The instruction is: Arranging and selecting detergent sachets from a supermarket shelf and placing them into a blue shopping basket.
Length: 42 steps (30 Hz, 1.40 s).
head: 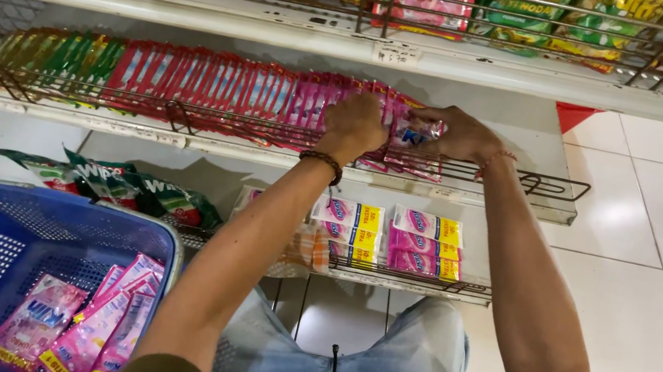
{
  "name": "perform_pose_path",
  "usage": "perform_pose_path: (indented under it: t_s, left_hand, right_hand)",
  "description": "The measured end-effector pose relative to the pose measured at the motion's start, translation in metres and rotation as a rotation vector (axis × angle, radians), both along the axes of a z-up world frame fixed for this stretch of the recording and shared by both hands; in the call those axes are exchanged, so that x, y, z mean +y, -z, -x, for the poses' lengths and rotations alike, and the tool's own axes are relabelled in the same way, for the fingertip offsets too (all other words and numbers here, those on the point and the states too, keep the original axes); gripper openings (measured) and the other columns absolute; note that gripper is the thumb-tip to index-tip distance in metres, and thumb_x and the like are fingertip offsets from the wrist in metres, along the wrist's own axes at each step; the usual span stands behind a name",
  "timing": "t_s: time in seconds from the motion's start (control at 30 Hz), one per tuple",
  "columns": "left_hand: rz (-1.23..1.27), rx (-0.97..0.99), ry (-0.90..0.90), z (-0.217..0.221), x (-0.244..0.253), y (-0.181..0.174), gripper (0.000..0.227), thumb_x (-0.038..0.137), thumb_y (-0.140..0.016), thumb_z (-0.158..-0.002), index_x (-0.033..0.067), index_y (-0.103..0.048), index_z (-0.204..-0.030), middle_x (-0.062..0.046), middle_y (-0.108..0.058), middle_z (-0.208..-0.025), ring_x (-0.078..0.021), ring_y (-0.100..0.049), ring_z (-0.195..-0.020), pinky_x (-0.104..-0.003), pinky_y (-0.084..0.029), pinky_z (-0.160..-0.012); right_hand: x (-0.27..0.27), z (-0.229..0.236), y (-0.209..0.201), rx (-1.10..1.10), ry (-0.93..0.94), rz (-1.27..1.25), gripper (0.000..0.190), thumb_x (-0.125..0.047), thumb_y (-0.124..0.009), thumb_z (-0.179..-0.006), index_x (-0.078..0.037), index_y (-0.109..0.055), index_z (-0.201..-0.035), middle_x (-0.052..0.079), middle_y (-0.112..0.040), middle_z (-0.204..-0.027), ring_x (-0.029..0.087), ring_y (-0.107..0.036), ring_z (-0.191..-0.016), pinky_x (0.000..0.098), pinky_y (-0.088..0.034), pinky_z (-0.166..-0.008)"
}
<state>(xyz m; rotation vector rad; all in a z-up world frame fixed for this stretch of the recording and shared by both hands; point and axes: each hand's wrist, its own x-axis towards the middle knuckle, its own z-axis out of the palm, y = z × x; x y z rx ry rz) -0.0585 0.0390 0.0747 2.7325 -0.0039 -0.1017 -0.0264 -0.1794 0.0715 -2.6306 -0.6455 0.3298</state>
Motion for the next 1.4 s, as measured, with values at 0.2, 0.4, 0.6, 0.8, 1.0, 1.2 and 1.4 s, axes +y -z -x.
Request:
perform_pose_path:
  t_s: [0.2, 0.4, 0.6, 0.8, 1.0, 1.2, 1.4]
  left_hand:
    - [-0.016, -0.126, 0.031, 0.031, 0.031, -0.025, 0.034, 0.025, -0.071, -0.085, 0.0067, -0.073, -0.113, -0.021, -0.071, -0.121, -0.0379, -0.07, -0.113, -0.051, -0.057, -0.093]
    - [-0.032, -0.161, 0.117, 0.088, 0.083, -0.048, 0.035, 0.033, -0.073, -0.089, 0.001, -0.074, -0.104, -0.026, -0.073, -0.11, -0.0416, -0.071, -0.106, -0.051, -0.058, -0.092]
    - [-0.028, -0.208, 0.116, 0.148, 0.168, -0.042, 0.033, 0.031, -0.073, -0.088, -0.0017, -0.074, -0.092, -0.028, -0.072, -0.099, -0.0443, -0.072, -0.094, -0.054, -0.058, -0.083]
    - [-0.135, -0.04, -0.012, 0.203, 0.271, -0.023, 0.032, 0.038, -0.073, -0.083, 0.0074, -0.079, -0.088, -0.024, -0.075, -0.094, -0.0429, -0.072, -0.093, -0.052, -0.057, -0.089]
    - [-0.125, 0.177, -0.238, 0.255, 0.345, 0.033, 0.028, 0.034, -0.075, -0.078, 0.0103, -0.08, -0.092, -0.023, -0.074, -0.098, -0.0434, -0.071, -0.096, -0.053, -0.058, -0.087]
    - [-0.287, 0.446, -0.078, 0.288, 0.373, 0.123, 0.047, 0.047, -0.078, -0.078, 0.0094, -0.077, -0.107, -0.021, -0.072, -0.116, -0.0379, -0.069, -0.112, -0.051, -0.056, -0.095]
    - [-0.135, 0.687, -0.021, 0.304, 0.364, 0.178, 0.057, 0.055, -0.078, -0.076, 0.007, -0.076, -0.108, -0.018, -0.071, -0.12, -0.0337, -0.068, -0.115, -0.046, -0.055, -0.098]
  right_hand:
    - [-0.006, -0.007, 0.009, -0.035, 0.0, -0.097, 0.075, -0.043, -0.086, -0.07, -0.017, -0.066, -0.137, 0.012, -0.07, -0.132, 0.029, -0.066, -0.122, 0.0391, -0.048, -0.108]
    - [0.036, 0.024, -0.018, -0.353, -0.003, -0.164, 0.052, -0.034, -0.086, -0.079, -0.019, -0.073, -0.127, 0.016, -0.072, -0.121, 0.031, -0.069, -0.099, 0.0394, -0.054, -0.086]
    - [0.118, 0.069, -0.029, -0.544, -0.083, -0.489, 0.027, -0.017, -0.08, -0.09, -0.01, -0.075, -0.116, 0.013, -0.073, -0.109, 0.022, -0.069, -0.081, 0.0333, -0.057, -0.072]
    - [0.223, 0.131, -0.033, -0.405, -0.342, -0.568, 0.016, -0.014, -0.076, -0.095, -0.005, -0.075, -0.109, 0.011, -0.073, -0.103, 0.021, -0.071, -0.085, 0.0329, -0.057, -0.072]
    - [0.322, 0.18, -0.004, -0.235, -0.684, -0.616, 0.016, -0.015, -0.074, -0.091, -0.006, -0.074, -0.104, 0.011, -0.071, -0.102, 0.027, -0.07, -0.092, 0.0392, -0.056, -0.08]
    - [0.392, 0.217, 0.043, -0.105, -0.974, -0.479, 0.014, -0.015, -0.069, -0.09, -0.005, -0.072, -0.1, 0.015, -0.069, -0.099, 0.035, -0.067, -0.099, 0.0453, -0.054, -0.088]
    - [0.427, 0.243, 0.08, 0.047, -0.93, 0.181, 0.027, -0.02, -0.07, -0.084, -0.01, -0.074, -0.109, 0.017, -0.073, -0.109, 0.036, -0.069, -0.105, 0.0486, -0.056, -0.085]
